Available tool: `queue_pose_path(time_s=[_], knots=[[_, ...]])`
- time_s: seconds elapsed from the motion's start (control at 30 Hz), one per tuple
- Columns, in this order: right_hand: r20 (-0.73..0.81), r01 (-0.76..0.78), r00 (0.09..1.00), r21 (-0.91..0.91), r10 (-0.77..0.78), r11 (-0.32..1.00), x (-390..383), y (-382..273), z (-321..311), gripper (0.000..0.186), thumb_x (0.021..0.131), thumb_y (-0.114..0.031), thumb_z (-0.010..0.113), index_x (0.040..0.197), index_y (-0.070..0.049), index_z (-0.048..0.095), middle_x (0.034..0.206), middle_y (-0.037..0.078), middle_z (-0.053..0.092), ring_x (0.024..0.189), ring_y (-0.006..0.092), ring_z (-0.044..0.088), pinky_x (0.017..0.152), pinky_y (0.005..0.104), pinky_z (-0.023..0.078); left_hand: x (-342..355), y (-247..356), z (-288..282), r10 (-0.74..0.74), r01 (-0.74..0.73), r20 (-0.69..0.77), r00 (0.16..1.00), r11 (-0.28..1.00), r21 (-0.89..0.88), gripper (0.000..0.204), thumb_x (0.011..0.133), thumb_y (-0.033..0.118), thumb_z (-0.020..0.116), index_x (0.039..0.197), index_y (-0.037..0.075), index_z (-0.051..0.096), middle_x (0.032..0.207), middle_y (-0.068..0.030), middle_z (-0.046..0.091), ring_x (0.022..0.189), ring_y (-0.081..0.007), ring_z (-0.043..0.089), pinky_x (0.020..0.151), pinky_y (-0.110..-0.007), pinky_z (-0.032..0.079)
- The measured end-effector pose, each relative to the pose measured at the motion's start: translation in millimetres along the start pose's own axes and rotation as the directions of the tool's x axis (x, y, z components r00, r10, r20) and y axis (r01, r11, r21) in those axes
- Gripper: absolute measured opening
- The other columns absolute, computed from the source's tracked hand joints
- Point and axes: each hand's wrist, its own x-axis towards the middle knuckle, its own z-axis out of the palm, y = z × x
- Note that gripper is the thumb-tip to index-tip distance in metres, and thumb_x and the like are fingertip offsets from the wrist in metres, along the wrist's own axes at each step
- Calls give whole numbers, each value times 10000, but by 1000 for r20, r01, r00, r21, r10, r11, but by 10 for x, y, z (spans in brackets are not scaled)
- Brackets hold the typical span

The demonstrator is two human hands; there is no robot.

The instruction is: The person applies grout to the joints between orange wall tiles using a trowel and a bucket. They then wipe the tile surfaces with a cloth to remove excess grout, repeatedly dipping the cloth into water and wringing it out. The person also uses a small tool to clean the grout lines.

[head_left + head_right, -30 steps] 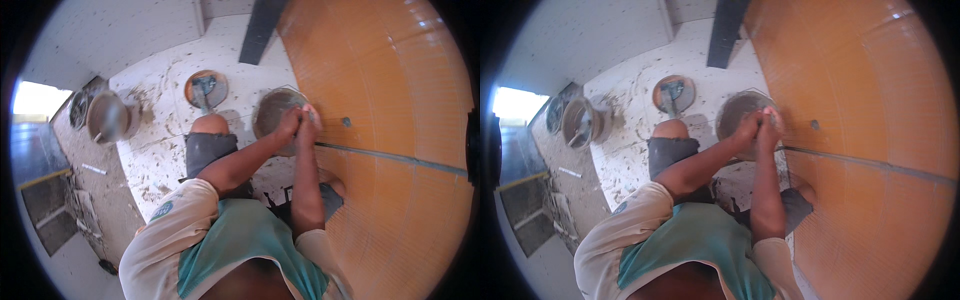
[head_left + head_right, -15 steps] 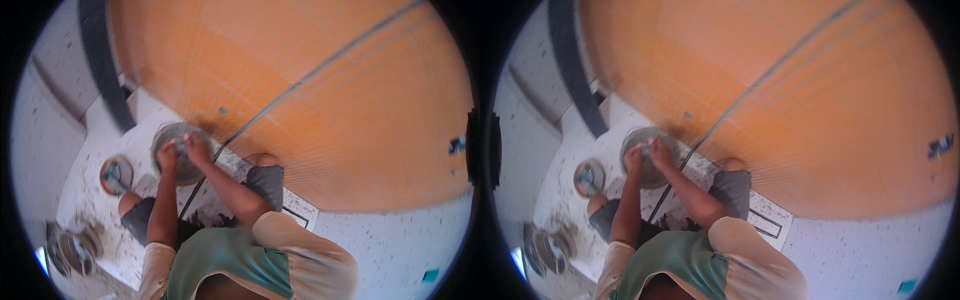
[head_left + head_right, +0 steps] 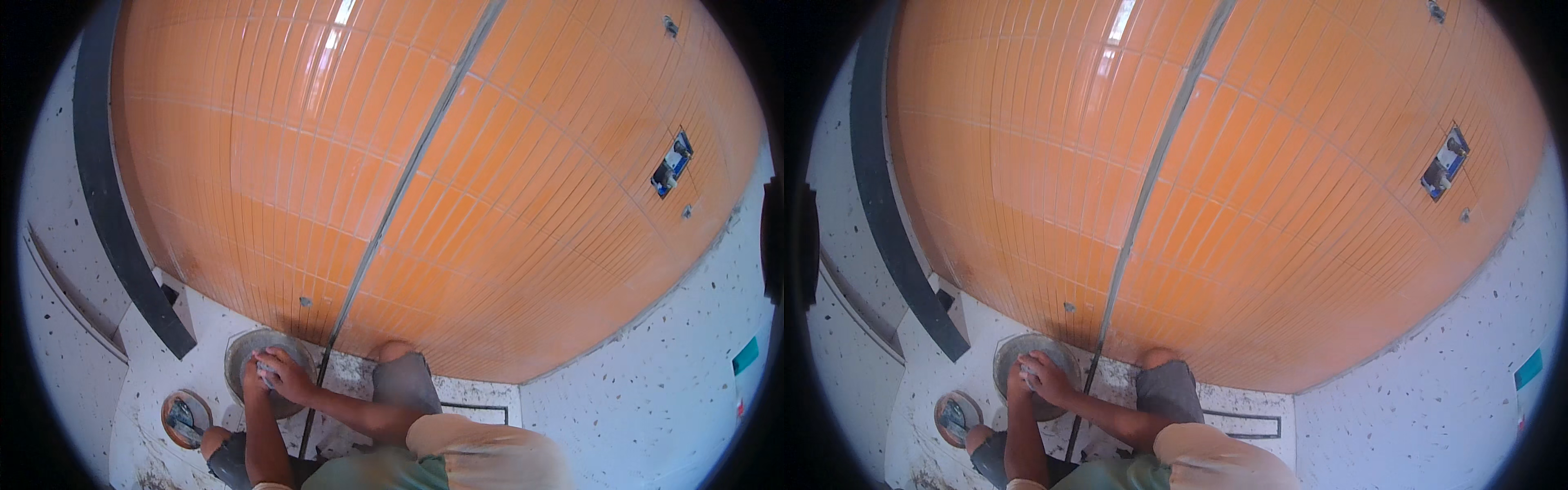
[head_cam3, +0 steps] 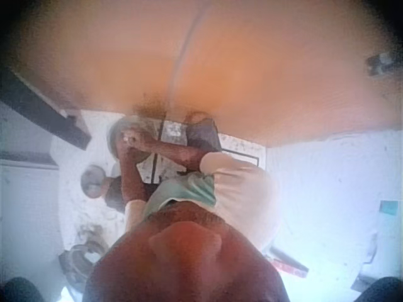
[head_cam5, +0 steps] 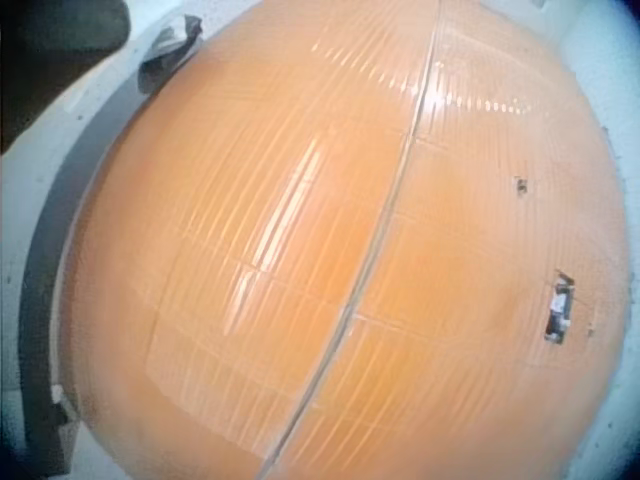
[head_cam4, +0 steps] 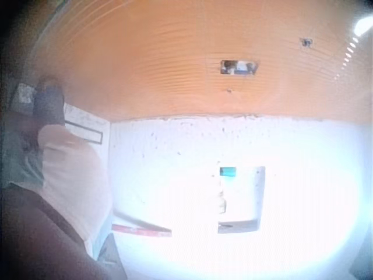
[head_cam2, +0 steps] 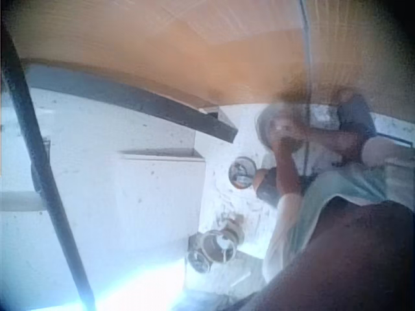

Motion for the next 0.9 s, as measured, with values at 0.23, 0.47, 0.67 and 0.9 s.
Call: queue_pose_path(time_s=[0.23, 0.47, 0.67, 0.9], knots=[[47, -164, 986, 238, 158, 957, 51, 149, -17, 373, 953, -332, 642, 1228, -83, 606, 1038, 149, 636, 939, 259, 639, 796, 376, 546, 196, 123, -71, -384, -2, -147, 911, 352, -936, 341, 1006, 444, 519, 853, 141, 547, 771, 4, 540, 714, -206, 549, 736, -405, 492], [114, -662, 725, 388, 679, 641, 211, 434, -143, 550, 893, -411, 703, 1307, -73, 572, 1075, 147, 624, 987, 230, 629, 693, 348, 569, -265, 996, -208, -277, -84, -238, 931, 473, -877, 397, 931, 423, 673, 701, 146, 508, 663, -3, 495, 698, -187, 540, 758, -380, 493], [256, -188, 950, 5, 181, 982, 162, 262, -166, 726, 812, -239, 790, 1413, 7, 466, 1283, 236, 584, 1252, 287, 550, 972, 334, 503, -473, 1160, -230, -232, -93, -274, 933, 582, -808, 374, 933, 375, 686, 823, 34, 580, 755, -83, 587, 812, -218, 619, 758, -373, 536], [355, -397, 879, 179, 318, 900, 318, -202, -465, 195, 831, -126, 755, 938, 1, 653, 835, 89, 646, 768, 132, 605, 689, 299, 482, -604, 1184, -310, -124, -186, -343, 931, 648, -739, 435, 929, 414, 678, 1056, 6, 595, 971, -126, 644, 838, -277, 630, 829, -426, 542]])
